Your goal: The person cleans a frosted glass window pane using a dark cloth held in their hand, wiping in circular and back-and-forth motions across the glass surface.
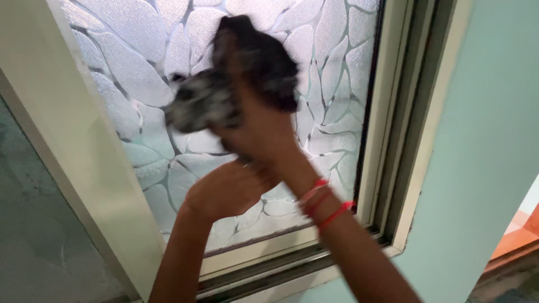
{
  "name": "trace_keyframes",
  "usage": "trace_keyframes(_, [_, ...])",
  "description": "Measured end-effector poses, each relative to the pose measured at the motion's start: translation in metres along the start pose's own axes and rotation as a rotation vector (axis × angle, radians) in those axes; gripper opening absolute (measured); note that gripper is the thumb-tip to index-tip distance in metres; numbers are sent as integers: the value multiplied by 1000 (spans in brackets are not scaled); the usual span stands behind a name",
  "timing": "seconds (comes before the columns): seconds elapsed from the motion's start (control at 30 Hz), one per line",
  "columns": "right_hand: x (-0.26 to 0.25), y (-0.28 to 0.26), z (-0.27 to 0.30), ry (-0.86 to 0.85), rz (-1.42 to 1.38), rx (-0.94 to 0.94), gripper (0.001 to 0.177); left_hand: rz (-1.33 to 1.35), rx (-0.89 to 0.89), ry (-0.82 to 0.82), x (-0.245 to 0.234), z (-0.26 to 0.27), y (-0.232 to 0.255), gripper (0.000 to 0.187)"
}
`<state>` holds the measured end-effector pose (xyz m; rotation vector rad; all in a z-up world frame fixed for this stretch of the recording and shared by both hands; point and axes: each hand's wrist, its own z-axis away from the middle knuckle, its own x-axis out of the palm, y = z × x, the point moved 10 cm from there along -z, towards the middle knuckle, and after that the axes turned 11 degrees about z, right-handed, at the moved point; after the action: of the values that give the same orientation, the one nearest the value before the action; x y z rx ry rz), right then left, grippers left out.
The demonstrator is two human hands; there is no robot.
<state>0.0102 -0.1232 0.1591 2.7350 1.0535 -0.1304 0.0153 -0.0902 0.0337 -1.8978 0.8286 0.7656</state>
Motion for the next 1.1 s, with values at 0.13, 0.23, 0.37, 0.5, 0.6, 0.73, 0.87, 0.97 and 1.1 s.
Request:
trace_keyframes(0.13, [-45,75,16,-42,-15,66,134,-216,78,91,-18,-1,14,63])
trace_keyframes(0.23, [-75,119,34,-1,34,206,126,-260,62,120,-27,-5,19,61])
trace_keyframes(0.37, [-82,132,51,54,294,203,102,-172,29,65,-26,-5,25,67])
trace_keyframes(0.5, [-66,125,60,136,283,180,84,-158,98,60,-23,-4,28,72])
trace_keyframes(0.6, [-43,96,62,189,398,93,103,-255,176,17,-6,-1,31,74])
trace_keyframes(0.73, [4,39,57,46,184,70,94,-127,236,-54,22,8,30,75])
trace_keyframes(0.87, [26,-39,48,8,49,-20,87,18,136,62,26,10,17,79])
trace_keyframes(0.97, [32,-90,47,-24,-53,-88,82,572,127,121,27,5,8,62])
trace_keyframes(1.1, [31,-130,52,-70,-155,-171,75,-252,279,91,38,4,20,60])
